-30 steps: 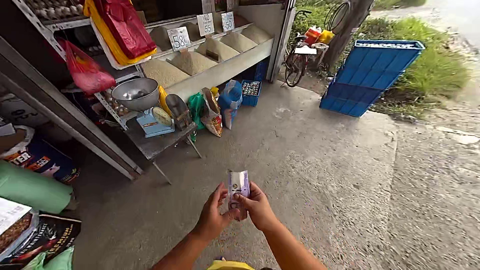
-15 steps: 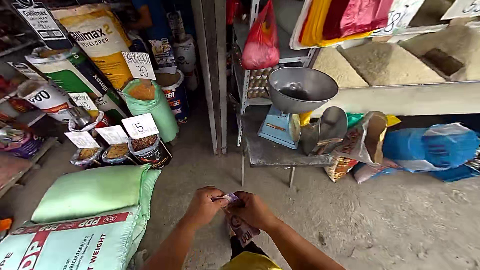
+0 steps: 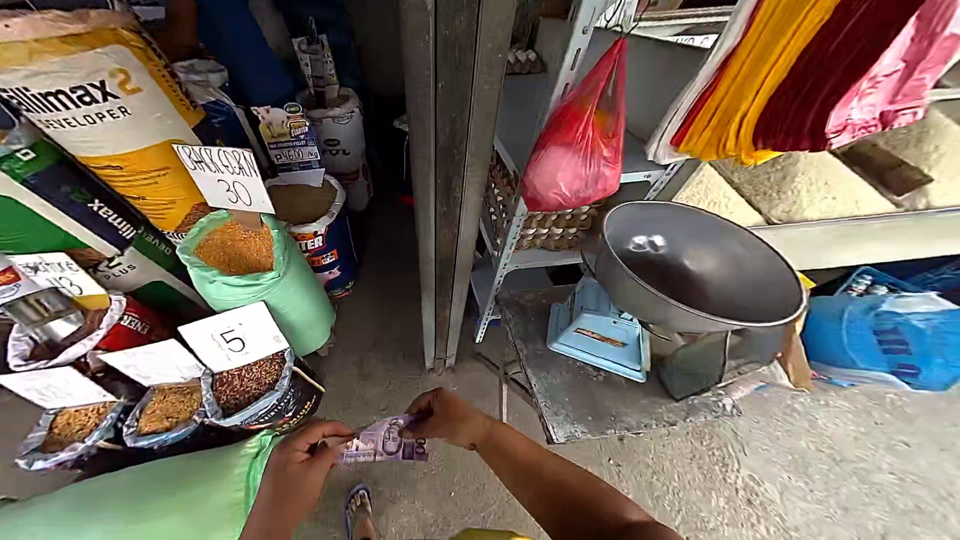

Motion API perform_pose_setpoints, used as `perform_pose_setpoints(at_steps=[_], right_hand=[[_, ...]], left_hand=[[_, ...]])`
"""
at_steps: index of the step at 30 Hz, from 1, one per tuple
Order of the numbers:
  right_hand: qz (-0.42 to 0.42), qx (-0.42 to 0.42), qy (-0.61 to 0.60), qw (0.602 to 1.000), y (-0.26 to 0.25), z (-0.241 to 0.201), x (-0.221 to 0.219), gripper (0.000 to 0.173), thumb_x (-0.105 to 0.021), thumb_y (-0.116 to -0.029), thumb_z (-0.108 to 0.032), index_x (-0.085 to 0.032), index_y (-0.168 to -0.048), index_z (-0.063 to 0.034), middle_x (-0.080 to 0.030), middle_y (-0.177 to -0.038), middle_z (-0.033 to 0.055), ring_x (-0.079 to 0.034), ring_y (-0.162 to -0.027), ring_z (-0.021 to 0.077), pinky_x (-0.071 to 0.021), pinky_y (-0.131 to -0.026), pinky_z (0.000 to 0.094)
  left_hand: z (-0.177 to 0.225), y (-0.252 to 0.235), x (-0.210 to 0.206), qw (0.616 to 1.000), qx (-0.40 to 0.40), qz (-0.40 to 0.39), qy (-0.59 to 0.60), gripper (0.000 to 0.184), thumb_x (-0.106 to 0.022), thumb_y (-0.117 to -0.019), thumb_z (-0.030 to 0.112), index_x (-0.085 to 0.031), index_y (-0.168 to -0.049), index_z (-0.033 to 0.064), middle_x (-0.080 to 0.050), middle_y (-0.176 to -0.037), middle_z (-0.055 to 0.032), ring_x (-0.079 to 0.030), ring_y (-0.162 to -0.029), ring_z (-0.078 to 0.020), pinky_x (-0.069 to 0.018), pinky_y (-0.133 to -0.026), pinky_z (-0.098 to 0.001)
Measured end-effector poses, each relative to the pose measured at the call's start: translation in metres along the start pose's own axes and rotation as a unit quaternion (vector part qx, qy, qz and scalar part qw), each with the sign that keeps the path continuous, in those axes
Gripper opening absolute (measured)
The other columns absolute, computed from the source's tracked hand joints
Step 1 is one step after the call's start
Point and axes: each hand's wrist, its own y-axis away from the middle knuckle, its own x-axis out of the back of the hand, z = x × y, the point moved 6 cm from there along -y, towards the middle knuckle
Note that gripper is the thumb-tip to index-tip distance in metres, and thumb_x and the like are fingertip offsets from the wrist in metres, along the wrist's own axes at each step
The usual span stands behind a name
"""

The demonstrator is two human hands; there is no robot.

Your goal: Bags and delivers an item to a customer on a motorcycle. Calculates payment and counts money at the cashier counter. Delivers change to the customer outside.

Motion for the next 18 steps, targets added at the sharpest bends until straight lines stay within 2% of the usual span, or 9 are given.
perform_pose_setpoints(at_steps=[4,6,8,10,13,15,16,17,18], right_hand=[[0.137,0.026,-0.158,0.978,-0.062,0.008,0.024,0.009,-0.073,-0.0904,-0.007,-0.072,-0.099,-0.0044,-0.072,-0.084,-0.003,-0.064,-0.073,0.0032,-0.0531,-0.068,0.0236],[0.203,0.034,-0.26,0.943,-0.09,0.016,0.03,0.006,-0.068,-0.0921,-0.003,-0.071,-0.096,-0.007,-0.072,-0.083,-0.0032,-0.061,-0.067,0.0034,-0.0514,-0.062,0.0226],[0.288,0.004,-0.326,0.9,-0.109,0.03,0.039,0.007,-0.061,-0.0972,-0.002,-0.066,-0.097,-0.0067,-0.068,-0.083,-0.0018,-0.055,-0.059,0.0029,-0.0477,-0.056,0.0209],[0.399,-0.066,-0.351,0.845,-0.12,0.052,0.053,0.003,-0.06,-0.1013,-0.005,-0.063,-0.103,-0.004,-0.067,-0.087,0.0023,-0.051,-0.057,0.0043,-0.045,-0.052,0.0206],[0.537,-0.224,-0.336,0.741,-0.11,0.1,0.073,0.025,-0.061,-0.1046,-0.02,-0.064,-0.122,-0.0016,-0.06,-0.085,0.0036,-0.05,-0.063,0.0085,-0.042,-0.057,0.0253],[0.594,-0.292,-0.356,0.66,-0.111,0.126,0.078,0.021,-0.059,-0.1046,-0.022,-0.064,-0.114,-0.0035,-0.05,-0.074,-0.0001,-0.044,-0.056,0.0074,-0.0384,-0.051,0.0243],[0.601,-0.316,-0.366,0.637,-0.118,0.136,0.079,0.018,-0.057,-0.1045,-0.021,-0.061,-0.109,-0.0042,-0.047,-0.072,-0.0006,-0.043,-0.054,0.0074,-0.0378,-0.05,0.024],[0.593,-0.336,-0.364,0.635,-0.132,0.143,0.077,0.018,-0.054,-0.105,-0.02,-0.06,-0.108,-0.0035,-0.048,-0.074,0.0007,-0.045,-0.056,0.0081,-0.0391,-0.051,0.0246],[0.568,-0.35,-0.349,0.658,-0.154,0.145,0.08,0.022,-0.051,-0.1067,-0.018,-0.06,-0.115,-0.0005,-0.054,-0.083,0.0055,-0.05,-0.064,0.0106,-0.0429,-0.058,0.0268]], left_hand=[[-0.022,-0.096,0.023,0.994,-0.008,-0.104,-0.045,0.014,-0.066,-0.0873,0.0,-0.079,-0.089,0.0066,-0.074,-0.092,-0.0021,-0.07,-0.086,-0.0096,-0.0594,-0.081,-0.0318],[-0.035,-0.145,0.035,0.988,-0.011,-0.15,-0.046,0.016,-0.066,-0.087,-0.003,-0.079,-0.088,0.0066,-0.074,-0.092,-0.0025,-0.07,-0.088,-0.0101,-0.0597,-0.083,-0.032],[-0.048,-0.192,0.047,0.984,-0.027,-0.17,-0.053,0.016,-0.067,-0.0858,-0.004,-0.079,-0.087,0.0066,-0.074,-0.092,-0.0023,-0.07,-0.088,-0.0102,-0.0596,-0.083,-0.0318],[-0.059,-0.239,0.059,0.982,-0.035,-0.171,-0.073,0.017,-0.067,-0.0848,-0.005,-0.079,-0.088,0.0056,-0.074,-0.093,-0.0047,-0.07,-0.09,-0.0136,-0.0592,-0.085,-0.0356],[-0.076,-0.305,0.06,0.976,-0.034,-0.183,-0.111,0.018,-0.064,-0.0864,-0.005,-0.077,-0.097,0.0014,-0.075,-0.104,-0.0114,-0.072,-0.093,-0.0205,-0.0604,-0.083,-0.042],[-0.088,-0.347,0.053,0.969,-0.025,-0.198,-0.146,0.017,-0.065,-0.0898,0.0,-0.076,-0.102,0.002,-0.075,-0.098,-0.0126,-0.072,-0.085,-0.0239,-0.0587,-0.08,-0.0468],[-0.094,-0.365,0.048,0.964,-0.019,-0.211,-0.161,0.016,-0.067,-0.0926,0.004,-0.077,-0.105,0.0029,-0.075,-0.096,-0.0128,-0.072,-0.085,-0.0253,-0.058,-0.082,-0.0484],[-0.101,-0.38,0.045,0.958,-0.007,-0.228,-0.171,0.016,-0.067,-0.0953,0.008,-0.077,-0.107,0.0037,-0.076,-0.097,-0.0135,-0.073,-0.088,-0.027,-0.0576,-0.085,-0.0502],[-0.106,-0.399,0.042,0.955,-0.002,-0.239,-0.173,0.017,-0.067,-0.0966,0.01,-0.077,-0.108,0.0043,-0.076,-0.099,-0.0141,-0.073,-0.091,-0.0279,-0.0573,-0.088,-0.0512]])
